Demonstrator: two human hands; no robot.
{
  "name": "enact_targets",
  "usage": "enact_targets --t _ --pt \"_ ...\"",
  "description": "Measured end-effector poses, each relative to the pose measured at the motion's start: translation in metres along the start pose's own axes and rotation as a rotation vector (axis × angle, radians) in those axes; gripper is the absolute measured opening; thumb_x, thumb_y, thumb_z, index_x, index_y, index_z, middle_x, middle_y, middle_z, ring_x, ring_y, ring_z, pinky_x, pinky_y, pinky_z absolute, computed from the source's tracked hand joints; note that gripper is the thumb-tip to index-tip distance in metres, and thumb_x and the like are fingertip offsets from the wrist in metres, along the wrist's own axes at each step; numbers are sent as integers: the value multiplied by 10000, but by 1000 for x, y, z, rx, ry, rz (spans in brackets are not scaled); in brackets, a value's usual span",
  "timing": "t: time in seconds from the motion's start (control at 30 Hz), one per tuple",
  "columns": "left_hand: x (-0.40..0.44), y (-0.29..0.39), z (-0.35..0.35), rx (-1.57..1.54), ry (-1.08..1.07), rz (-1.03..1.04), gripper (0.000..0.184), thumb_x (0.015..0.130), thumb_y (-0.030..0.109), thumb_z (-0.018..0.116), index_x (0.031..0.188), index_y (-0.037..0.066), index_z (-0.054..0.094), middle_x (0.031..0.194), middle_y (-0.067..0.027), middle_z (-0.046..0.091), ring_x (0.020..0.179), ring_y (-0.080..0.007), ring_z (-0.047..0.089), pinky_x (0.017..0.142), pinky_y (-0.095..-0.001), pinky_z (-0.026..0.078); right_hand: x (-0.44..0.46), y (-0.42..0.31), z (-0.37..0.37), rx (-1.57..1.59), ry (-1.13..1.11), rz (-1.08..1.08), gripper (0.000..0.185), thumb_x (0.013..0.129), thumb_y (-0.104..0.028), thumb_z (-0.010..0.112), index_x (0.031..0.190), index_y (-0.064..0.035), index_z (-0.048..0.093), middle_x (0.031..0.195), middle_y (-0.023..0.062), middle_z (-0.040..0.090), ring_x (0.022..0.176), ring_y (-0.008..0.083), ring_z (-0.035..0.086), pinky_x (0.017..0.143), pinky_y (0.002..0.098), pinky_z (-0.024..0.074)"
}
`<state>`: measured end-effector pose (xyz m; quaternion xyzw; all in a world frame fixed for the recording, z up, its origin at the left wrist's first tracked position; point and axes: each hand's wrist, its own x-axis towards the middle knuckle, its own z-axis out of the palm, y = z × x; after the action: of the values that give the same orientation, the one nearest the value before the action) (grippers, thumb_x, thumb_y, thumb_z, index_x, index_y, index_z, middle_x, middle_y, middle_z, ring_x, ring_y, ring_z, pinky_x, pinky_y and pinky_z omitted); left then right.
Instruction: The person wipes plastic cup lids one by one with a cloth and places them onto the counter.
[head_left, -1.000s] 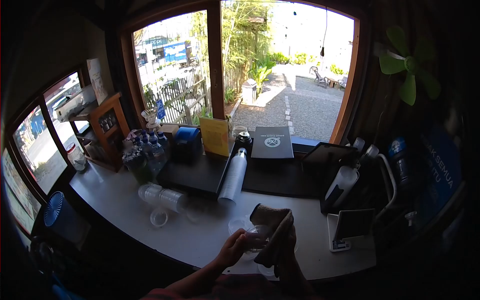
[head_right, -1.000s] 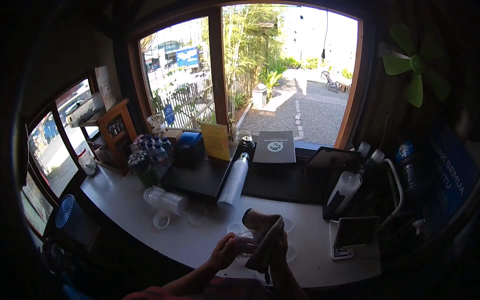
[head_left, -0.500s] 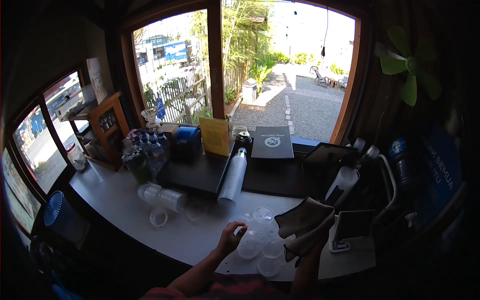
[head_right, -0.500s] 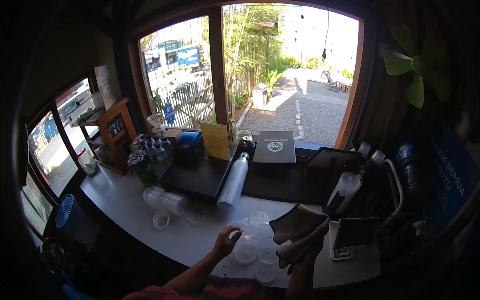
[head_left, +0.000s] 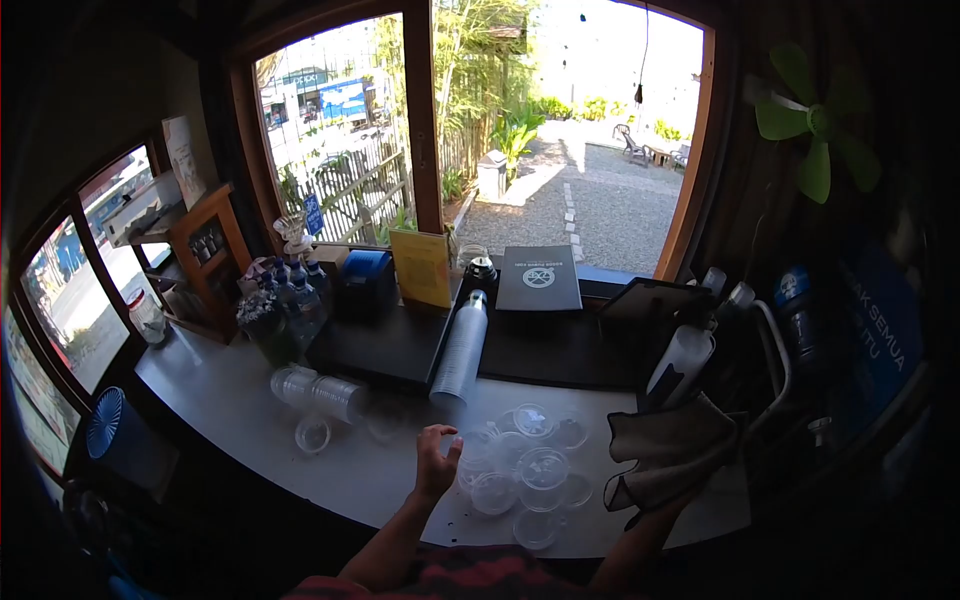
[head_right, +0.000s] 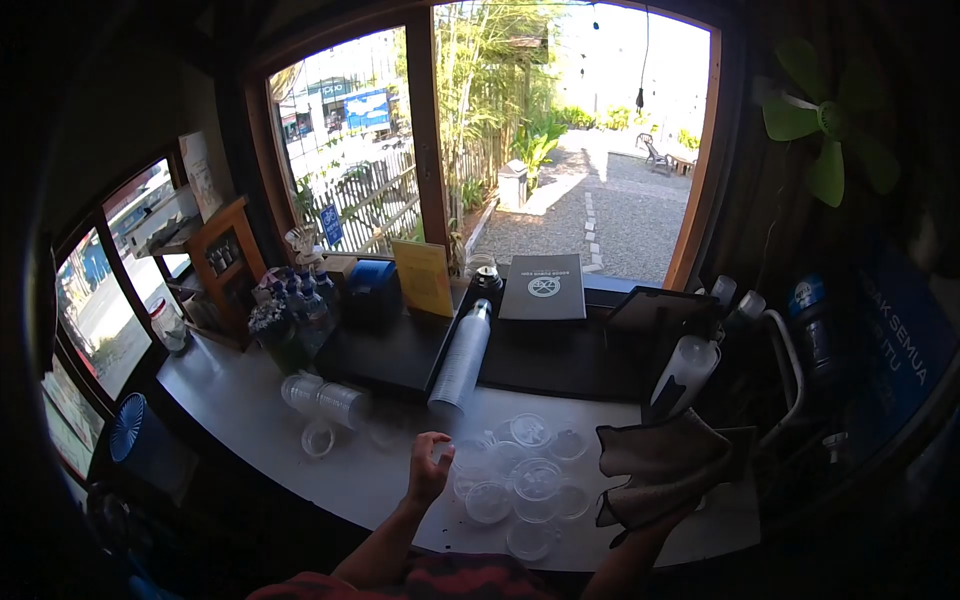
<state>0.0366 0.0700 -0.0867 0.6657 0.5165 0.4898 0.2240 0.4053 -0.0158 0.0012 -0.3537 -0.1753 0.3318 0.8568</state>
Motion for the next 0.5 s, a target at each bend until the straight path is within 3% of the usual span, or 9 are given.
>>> enact_targets --t 0.03,0.07,0.17,0.27,0.5 --pt "1 -16 -7 161 58 104 250 853 209 643 1029 38 597 1087 -154 560 1088 -325 509 959 -434 396 -2 0 -2 4 1 -3 460 1018 -308 409 1391 -41 380 1355 159 439 1272 282 419 1059 423 358" --pt "0 -20 -18 308 39 56 282 828 157 663 1078 49 591 1167 -148 516 1168 -332 454 1021 -457 327 -3 -1 -5 11 8 -3 461 1018 -306 411 1393 -40 379 1360 160 436 1277 283 414 1062 422 355" --pt "-8 -57 -36 711 3 6 523 815 186 681 1286 51 498 1263 -178 469 1221 -372 424 1061 -512 302 -1 -6 -8 4 9 -16 466 1016 -298 418 1399 -37 374 1373 163 425 1292 283 400 1069 417 345" --pt "-14 -91 -44 765 -119 -69 603 808 175 685 1350 59 447 1276 -189 453 1218 -385 426 1060 -505 322 -3 -7 -9 8 3 -9 470 1015 -290 424 1406 -34 369 1387 166 415 1308 283 386 1077 413 335" --pt "-9 -88 -59 598 -62 15 346 830 109 650 1161 30 589 1043 -154 584 1038 -349 540 984 -470 387 -12 -4 0 23 -42 18 483 1011 -271 440 1420 -28 358 1418 173 391 1344 284 353 1094 403 312"
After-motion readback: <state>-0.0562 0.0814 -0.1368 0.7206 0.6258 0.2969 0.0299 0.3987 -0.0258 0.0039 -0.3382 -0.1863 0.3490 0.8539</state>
